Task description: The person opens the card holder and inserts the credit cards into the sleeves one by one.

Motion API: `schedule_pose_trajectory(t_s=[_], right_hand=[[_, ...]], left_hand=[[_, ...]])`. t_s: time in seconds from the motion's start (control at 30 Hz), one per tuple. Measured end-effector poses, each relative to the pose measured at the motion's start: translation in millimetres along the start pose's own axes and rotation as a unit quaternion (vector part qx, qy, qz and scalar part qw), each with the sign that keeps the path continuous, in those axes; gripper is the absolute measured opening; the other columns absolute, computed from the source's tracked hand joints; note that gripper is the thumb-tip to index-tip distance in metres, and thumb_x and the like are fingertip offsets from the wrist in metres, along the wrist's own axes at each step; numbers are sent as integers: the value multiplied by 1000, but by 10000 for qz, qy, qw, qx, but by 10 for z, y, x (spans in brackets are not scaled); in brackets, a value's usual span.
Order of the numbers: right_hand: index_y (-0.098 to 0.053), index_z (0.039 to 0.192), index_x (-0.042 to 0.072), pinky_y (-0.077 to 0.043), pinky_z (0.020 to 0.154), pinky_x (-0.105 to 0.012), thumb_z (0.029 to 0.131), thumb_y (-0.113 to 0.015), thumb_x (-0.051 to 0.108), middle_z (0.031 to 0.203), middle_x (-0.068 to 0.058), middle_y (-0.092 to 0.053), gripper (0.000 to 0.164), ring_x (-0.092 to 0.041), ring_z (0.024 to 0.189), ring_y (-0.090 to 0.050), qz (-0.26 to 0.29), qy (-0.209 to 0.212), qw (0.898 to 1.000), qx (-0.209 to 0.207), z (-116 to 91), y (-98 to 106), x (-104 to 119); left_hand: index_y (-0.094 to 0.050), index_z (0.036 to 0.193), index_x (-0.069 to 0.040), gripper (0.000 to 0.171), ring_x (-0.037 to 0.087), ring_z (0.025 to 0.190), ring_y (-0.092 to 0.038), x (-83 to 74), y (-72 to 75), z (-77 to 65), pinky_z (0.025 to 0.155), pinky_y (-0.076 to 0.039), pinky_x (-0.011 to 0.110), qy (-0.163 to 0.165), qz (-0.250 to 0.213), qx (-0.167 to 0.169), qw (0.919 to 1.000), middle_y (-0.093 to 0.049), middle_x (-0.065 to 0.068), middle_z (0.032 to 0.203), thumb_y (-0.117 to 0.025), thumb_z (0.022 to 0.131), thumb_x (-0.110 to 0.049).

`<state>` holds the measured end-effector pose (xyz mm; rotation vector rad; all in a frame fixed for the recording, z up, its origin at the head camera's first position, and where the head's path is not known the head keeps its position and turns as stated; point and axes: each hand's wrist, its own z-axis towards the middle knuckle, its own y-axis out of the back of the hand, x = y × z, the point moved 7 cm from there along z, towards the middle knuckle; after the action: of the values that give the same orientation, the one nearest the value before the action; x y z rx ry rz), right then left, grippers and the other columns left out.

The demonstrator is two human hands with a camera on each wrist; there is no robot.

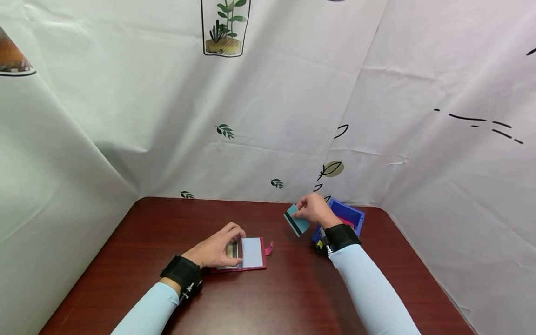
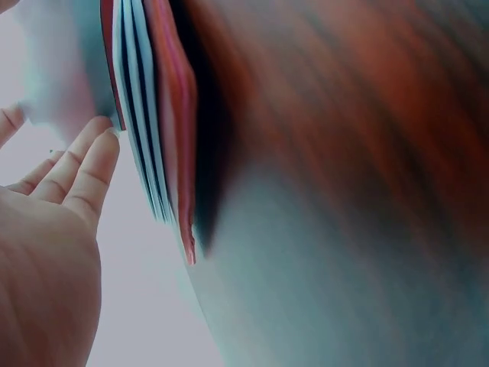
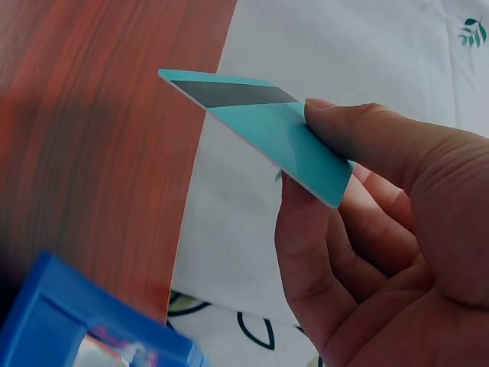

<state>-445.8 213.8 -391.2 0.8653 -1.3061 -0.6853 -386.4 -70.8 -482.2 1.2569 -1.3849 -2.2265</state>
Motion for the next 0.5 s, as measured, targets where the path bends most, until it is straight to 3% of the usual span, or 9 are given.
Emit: schedule_pose_trajectory(t_s=[0.2,0.33,0.5], right_hand=[[-75,82,8,-57,63,-30,83,-85,21,86,-6,-72,16,-16,71,-65,444,-102,9989,98,-17,-122,49],[-77,86,8,-57,65,-29,83,-86,22,94,-8,-72,17,-17,75,-65,937,-276,9951,147,-45,-253,74],[-76,93,4,-60,68,-33,84,-85,19,97,-11,-71,19,-20,77,-68,1981,-755,9765,395,-86,-540,129]], left_hand=[[-54,129,-18,65,14,112,-56,-11,1,-6,91,-53,31,8,-68,24,10000,-47,-7,123,-86,78,-42],[-53,123,-16,63,12,111,-54,9,5,-16,92,-52,32,55,-129,17,9999,-47,-7,122,-88,77,-43],[-51,119,-14,64,12,108,-53,41,32,-58,88,-52,30,-2,-91,39,10000,-46,-4,122,-88,76,-44]])
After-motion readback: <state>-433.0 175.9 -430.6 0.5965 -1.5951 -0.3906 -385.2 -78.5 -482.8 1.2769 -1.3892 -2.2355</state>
